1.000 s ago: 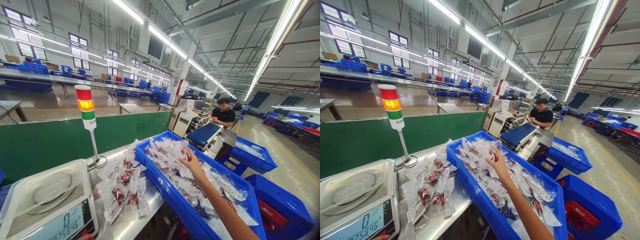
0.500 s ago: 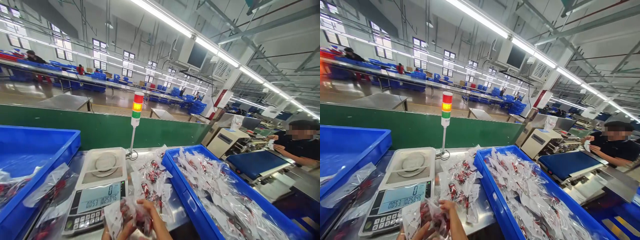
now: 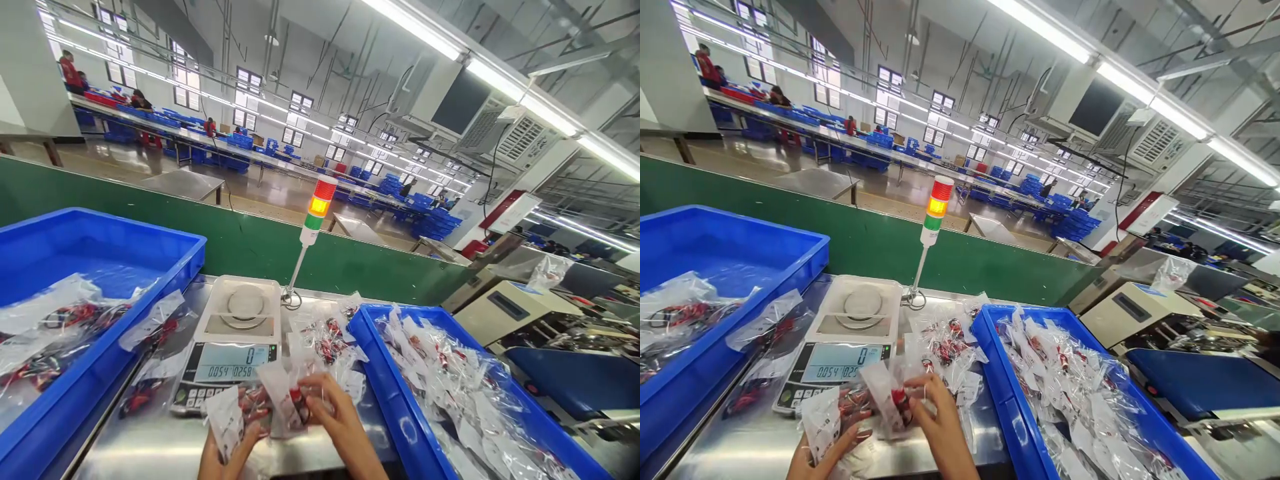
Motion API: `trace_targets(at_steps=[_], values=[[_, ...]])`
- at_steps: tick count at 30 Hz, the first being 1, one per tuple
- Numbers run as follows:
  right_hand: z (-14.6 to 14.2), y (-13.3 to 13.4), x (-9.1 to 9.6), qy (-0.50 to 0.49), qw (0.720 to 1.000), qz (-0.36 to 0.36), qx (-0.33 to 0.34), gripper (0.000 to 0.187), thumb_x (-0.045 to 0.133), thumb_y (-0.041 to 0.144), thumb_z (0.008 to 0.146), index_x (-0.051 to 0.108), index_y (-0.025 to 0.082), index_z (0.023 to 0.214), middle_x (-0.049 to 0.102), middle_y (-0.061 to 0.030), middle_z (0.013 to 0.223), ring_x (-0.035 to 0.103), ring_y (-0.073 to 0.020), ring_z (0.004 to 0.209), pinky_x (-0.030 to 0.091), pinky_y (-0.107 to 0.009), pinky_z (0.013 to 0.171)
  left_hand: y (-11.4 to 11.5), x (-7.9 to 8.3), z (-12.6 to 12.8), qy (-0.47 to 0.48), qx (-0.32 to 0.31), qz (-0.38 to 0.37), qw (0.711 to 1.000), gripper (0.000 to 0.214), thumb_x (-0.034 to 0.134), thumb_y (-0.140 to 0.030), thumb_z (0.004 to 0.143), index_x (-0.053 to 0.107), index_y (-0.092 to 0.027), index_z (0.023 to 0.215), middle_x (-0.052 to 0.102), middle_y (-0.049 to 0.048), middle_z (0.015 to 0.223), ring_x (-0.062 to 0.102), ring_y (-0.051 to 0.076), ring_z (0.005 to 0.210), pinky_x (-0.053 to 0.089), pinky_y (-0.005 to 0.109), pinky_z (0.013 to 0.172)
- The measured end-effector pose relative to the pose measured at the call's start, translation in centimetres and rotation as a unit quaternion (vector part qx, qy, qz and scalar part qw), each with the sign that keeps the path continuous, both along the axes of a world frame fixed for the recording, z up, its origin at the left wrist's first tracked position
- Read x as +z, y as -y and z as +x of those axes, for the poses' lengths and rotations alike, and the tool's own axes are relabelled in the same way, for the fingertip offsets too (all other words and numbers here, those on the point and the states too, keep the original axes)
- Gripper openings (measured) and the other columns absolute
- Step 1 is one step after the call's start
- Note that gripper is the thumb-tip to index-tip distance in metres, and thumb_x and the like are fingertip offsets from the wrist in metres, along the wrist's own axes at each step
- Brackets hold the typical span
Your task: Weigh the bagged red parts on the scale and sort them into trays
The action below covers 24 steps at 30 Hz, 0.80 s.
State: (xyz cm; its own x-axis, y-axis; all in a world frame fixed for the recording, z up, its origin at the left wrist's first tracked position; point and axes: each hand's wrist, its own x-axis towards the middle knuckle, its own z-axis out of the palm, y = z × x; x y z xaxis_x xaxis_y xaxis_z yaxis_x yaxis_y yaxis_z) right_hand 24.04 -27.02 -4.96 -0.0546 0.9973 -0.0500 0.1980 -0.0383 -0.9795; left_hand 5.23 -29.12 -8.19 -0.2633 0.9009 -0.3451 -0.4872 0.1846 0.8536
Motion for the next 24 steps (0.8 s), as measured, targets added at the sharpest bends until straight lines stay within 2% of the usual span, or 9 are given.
trace_targets(at_steps=[3, 7, 11, 14, 16, 19, 21, 24], values=[[-0.6, -4.6, 3.8, 0.058, 0.994, 0.088, -0.018, 0.031, 0.067, 0.046, 0.087, 0.077, 0.023, 0.105, 0.075, -0.0097, 0.11, 0.07, -0.0289, 0.106, 0.058, -0.038, 0.088, 0.0, 0.3, -1.5, -0.028, 0.038, 0.016, 0.999, 0.08, 0.091, -0.06, 0.05, 0.065, -0.018, 0.113, 0.076, 0.0115, 0.109, 0.074, 0.033, 0.095, 0.065, 0.033, 0.071], [-3.0, -12.6, 7.9, 0.164, 0.967, 0.195, 0.011, 0.024, 0.062, 0.035, 0.089, 0.074, 0.02, 0.104, 0.078, -0.0061, 0.1, 0.073, -0.0247, 0.093, 0.057, -0.035, 0.085, 0.4, 1.0, -2.9, -0.024, 0.062, 0.027, 0.997, 0.08, 0.09, -0.059, 0.054, 0.063, -0.018, 0.118, 0.074, 0.0116, 0.116, 0.073, 0.032, 0.097, 0.065, 0.033, 0.073], [-5.8, -19.3, 9.4, 0.216, 0.949, 0.224, 0.058, 0.013, 0.067, 0.019, 0.085, 0.074, 0.024, 0.095, 0.078, -0.0011, 0.092, 0.073, -0.0222, 0.091, 0.053, -0.035, 0.089, 0.9, 0.7, -3.8, -0.031, 0.081, 0.017, 0.996, 0.085, 0.09, -0.063, 0.051, 0.065, -0.018, 0.119, 0.075, 0.0114, 0.113, 0.072, 0.032, 0.102, 0.064, 0.03, 0.077], [-7.2, -21.9, 9.4, 0.254, 0.937, 0.222, 0.089, 0.022, 0.075, 0.012, 0.076, 0.074, 0.026, 0.092, 0.077, 0.0018, 0.084, 0.072, -0.0226, 0.087, 0.053, -0.036, 0.087, 0.8, 0.3, -4.6, -0.029, 0.094, 0.01, 0.995, 0.09, 0.091, -0.062, 0.048, 0.064, -0.018, 0.122, 0.077, 0.0118, 0.108, 0.073, 0.034, 0.102, 0.064, 0.032, 0.076], [-7.5, -22.2, 9.3, 0.272, 0.932, 0.228, 0.077, 0.03, 0.076, 0.009, 0.074, 0.074, 0.026, 0.099, 0.078, -0.0014, 0.097, 0.071, -0.0257, 0.099, 0.052, -0.04, 0.092, 0.6, 0.3, -5.0, 0.003, 0.092, 0.006, 0.996, 0.093, 0.093, -0.059, 0.047, 0.062, -0.02, 0.126, 0.077, 0.0117, 0.108, 0.073, 0.035, 0.101, 0.065, 0.035, 0.074], [-7.1, -20.5, 9.2, 0.277, 0.928, 0.248, 0.027, 0.029, 0.066, 0.012, 0.083, 0.071, 0.022, 0.11, 0.072, -0.0095, 0.121, 0.062, -0.0288, 0.12, 0.046, -0.046, 0.103, 0.0, 0.6, -5.3, 0.098, 0.06, -0.012, 0.993, 0.094, 0.095, -0.057, 0.042, 0.064, -0.023, 0.124, 0.077, 0.0116, 0.108, 0.074, 0.038, 0.097, 0.065, 0.043, 0.076], [-6.4, -17.9, 8.7, 0.27, 0.929, 0.252, 0.012, 0.023, 0.058, 0.018, 0.09, 0.07, 0.02, 0.11, 0.072, -0.0102, 0.121, 0.063, -0.0267, 0.116, 0.047, -0.043, 0.102, -0.3, 0.6, -5.1, 0.154, 0.026, -0.028, 0.987, 0.084, 0.095, -0.056, 0.043, 0.068, -0.023, 0.115, 0.078, 0.0125, 0.108, 0.073, 0.041, 0.098, 0.064, 0.048, 0.08], [-5.3, -12.3, 7.1, 0.237, 0.945, 0.224, 0.027, 0.021, 0.055, 0.033, 0.096, 0.071, 0.022, 0.105, 0.076, -0.006, 0.107, 0.07, -0.0227, 0.099, 0.053, -0.035, 0.091, -0.4, 0.1, -4.3, 0.2, -0.014, -0.049, 0.979, 0.071, 0.091, -0.057, 0.047, 0.072, -0.021, 0.105, 0.077, 0.0148, 0.11, 0.069, 0.044, 0.111, 0.061, 0.051, 0.089]])
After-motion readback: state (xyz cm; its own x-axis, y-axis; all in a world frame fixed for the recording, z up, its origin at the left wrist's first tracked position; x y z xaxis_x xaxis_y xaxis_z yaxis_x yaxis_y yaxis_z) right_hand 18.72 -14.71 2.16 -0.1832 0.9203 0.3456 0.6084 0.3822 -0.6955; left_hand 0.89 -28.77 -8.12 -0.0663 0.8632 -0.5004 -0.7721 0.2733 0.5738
